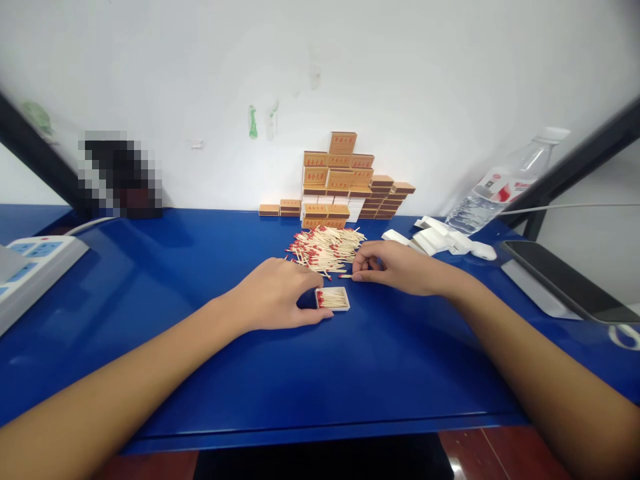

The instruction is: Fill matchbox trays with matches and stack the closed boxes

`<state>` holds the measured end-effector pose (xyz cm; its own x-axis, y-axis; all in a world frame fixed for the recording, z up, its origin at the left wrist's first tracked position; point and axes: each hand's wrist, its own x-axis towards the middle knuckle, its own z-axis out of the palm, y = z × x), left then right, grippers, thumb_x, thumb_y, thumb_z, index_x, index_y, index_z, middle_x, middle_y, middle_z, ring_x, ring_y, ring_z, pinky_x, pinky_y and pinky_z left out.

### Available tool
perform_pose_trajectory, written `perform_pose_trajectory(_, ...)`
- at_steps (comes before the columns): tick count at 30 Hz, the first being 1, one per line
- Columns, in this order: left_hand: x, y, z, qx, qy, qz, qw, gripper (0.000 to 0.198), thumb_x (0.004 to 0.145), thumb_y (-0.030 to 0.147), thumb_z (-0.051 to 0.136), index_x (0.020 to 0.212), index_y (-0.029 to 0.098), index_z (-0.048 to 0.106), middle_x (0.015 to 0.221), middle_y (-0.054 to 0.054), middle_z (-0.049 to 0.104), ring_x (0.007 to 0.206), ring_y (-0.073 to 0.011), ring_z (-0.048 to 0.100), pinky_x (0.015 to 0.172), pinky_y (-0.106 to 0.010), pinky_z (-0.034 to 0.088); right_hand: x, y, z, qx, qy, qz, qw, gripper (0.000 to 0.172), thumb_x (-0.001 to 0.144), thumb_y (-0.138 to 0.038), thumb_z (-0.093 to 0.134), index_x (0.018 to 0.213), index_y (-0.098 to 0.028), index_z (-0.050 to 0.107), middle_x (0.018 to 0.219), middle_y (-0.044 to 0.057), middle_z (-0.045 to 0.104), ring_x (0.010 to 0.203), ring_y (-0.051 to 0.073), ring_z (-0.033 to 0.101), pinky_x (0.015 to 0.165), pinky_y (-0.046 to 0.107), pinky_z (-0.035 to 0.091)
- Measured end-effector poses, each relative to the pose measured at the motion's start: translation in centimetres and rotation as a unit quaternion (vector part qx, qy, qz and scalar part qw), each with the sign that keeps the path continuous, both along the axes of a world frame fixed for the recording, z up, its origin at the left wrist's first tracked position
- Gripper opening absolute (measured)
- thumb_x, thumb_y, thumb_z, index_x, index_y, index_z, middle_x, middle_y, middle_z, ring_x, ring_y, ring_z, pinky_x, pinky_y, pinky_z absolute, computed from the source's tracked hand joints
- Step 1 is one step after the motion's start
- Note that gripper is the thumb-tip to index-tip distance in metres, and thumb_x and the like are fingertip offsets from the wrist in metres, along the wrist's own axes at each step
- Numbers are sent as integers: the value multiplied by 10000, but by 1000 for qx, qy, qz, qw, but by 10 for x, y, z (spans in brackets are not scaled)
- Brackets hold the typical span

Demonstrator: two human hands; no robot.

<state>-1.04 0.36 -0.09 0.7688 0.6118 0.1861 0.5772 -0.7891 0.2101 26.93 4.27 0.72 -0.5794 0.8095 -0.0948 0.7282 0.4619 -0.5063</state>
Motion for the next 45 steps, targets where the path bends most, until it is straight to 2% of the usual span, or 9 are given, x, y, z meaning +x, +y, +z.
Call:
perform_pose_trajectory(7,0,0,0,1,-2,5,1000,350,944,532,672,918,187,723,731,4,686,638,-151,618,596,-289,350,-13,-17,10,18,50,27,998,234,1006,-403,595,929,-198,677,836,31,655,731,174,540,659,304,404)
perform_pose_trajectory(13,-1,-1,1,-4,-1,13,1000,338,953,527,664,930,195,721,760,10,703,640,-147,619,597,-288,346,-36,-39,10,64,44,68,995,139,1011,-244,603,888,-196,646,871,27,639,787,169,538,713,303,392)
perform_pose_trajectory(19,0,-1,2,-16,2,15,1000,339,951,527,671,968,194,731,759,13,702,644,-147,624,598,-282,356,-36,-40,7,78,39,68,994,110,1004,-193,615,897,-197,641,913,34,644,804,168,542,711,301,389)
perform_pose_trajectory(25,-1,-1,2,-2,0,17,1000,354,946,526,669,851,185,688,710,16,670,609,-144,594,579,-288,333,-39,-43,4,78,55,66,993,116,1017,-228,623,904,-201,629,907,24,650,805,165,552,711,301,395)
perform_pose_trajectory(28,-1,-2,3,-7,-6,15,1000,329,933,508,684,864,187,700,709,19,671,602,-139,592,580,-283,342,-41,-40,1,100,88,49,990,128,1016,-246,631,895,-205,633,832,3,635,750,152,549,685,293,392)
perform_pose_trajectory(30,0,-3,3,-12,-9,11,1000,319,913,509,700,890,191,717,705,23,671,598,-137,595,581,-281,352,-44,-35,-3,145,105,14,984,121,1008,-232,629,891,-203,639,813,4,633,734,150,552,677,293,390)
perform_pose_trajectory(34,3,-6,0,-18,-15,-5,1000,328,890,516,709,867,188,721,700,21,668,609,-139,604,579,-285,363,-53,-22,-13,205,75,-53,974,107,950,-241,686,859,-198,653,855,34,665,789,175,593,702,311,400)
perform_pose_trajectory(39,4,-7,0,-11,-5,-7,1000,363,897,543,693,820,189,690,704,17,664,617,-143,601,584,-293,360,-58,-20,-18,184,35,-48,981,64,901,-193,685,851,-199,645,877,46,689,769,178,593,677,312,406)
perform_pose_trajectory(45,4,-6,0,-3,3,0,1000,361,929,538,664,819,194,671,727,12,681,643,-150,621,592,-296,352,-51,-20,-13,212,57,-46,975,65,886,-167,642,830,-200,641,854,32,683,776,174,586,684,310,403)
